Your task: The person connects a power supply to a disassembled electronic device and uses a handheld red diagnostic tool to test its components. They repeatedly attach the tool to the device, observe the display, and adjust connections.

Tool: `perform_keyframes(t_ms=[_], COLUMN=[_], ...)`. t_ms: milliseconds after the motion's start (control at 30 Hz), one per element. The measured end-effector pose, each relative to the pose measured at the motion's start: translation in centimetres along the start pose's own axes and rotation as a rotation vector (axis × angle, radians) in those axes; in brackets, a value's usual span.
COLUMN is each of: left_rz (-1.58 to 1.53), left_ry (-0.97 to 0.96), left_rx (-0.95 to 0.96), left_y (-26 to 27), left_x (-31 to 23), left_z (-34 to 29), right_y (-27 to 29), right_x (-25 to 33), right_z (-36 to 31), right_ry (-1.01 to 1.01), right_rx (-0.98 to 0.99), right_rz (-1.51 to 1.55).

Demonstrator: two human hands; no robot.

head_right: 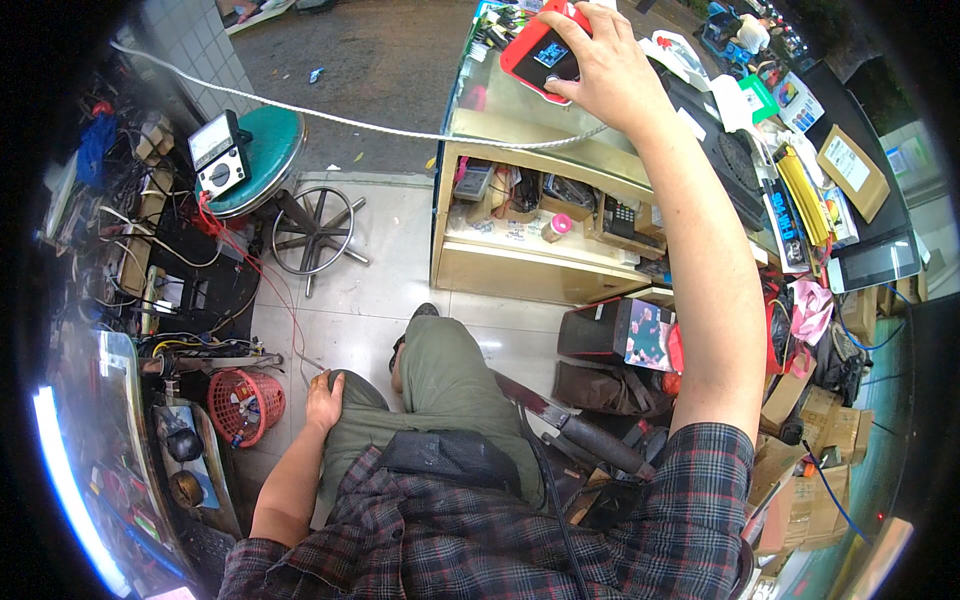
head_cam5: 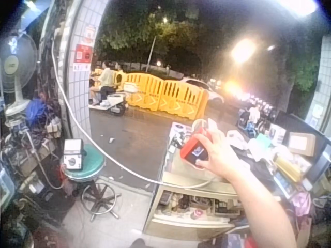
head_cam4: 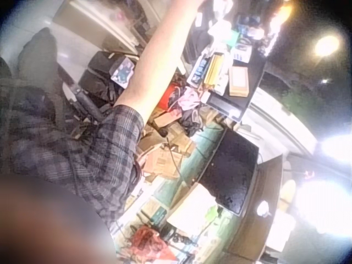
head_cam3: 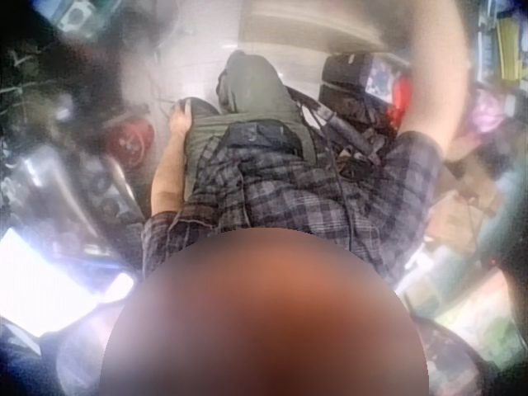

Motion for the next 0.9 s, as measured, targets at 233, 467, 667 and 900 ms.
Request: perform_keyframes(t_ms=[233, 467, 667, 900], left_rz=[0.009, 0.001, 0.005, 0.007], left_ry=[-0.001, -0.016, -0.015, -0.01], left_rx=[-0.017, -0.007, -0.008, -0.003], left_y=[0.02, -0.01, -0.09, -0.08], left_x=[-0.03, -0.1, 0.03, 0.02], left_z=[-0.05, 0.04, 0.17, 0.14], right_y=[-0.02, -0.11, -0.18, -0.04], right_x=[0.13, 0.16, 0.13, 0.25], right_z=[0.17, 0.14, 0.16, 0.12], right_ry=[-0.018, -0.035, -0.033, -0.04], right_rx=[0.012, 0.024, 0.02, 0.016], right_rz=[0.02, 0.012, -0.013, -0.015])
Point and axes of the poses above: each hand's wrist, its own z-axis towards the middle knuckle, its own y-axis out of the back of the hand, x = y × z, the point moved 7 cm from there along z, towards the middle knuckle, and after that the axes turned 12 degrees about x, right-handed, at the moved point
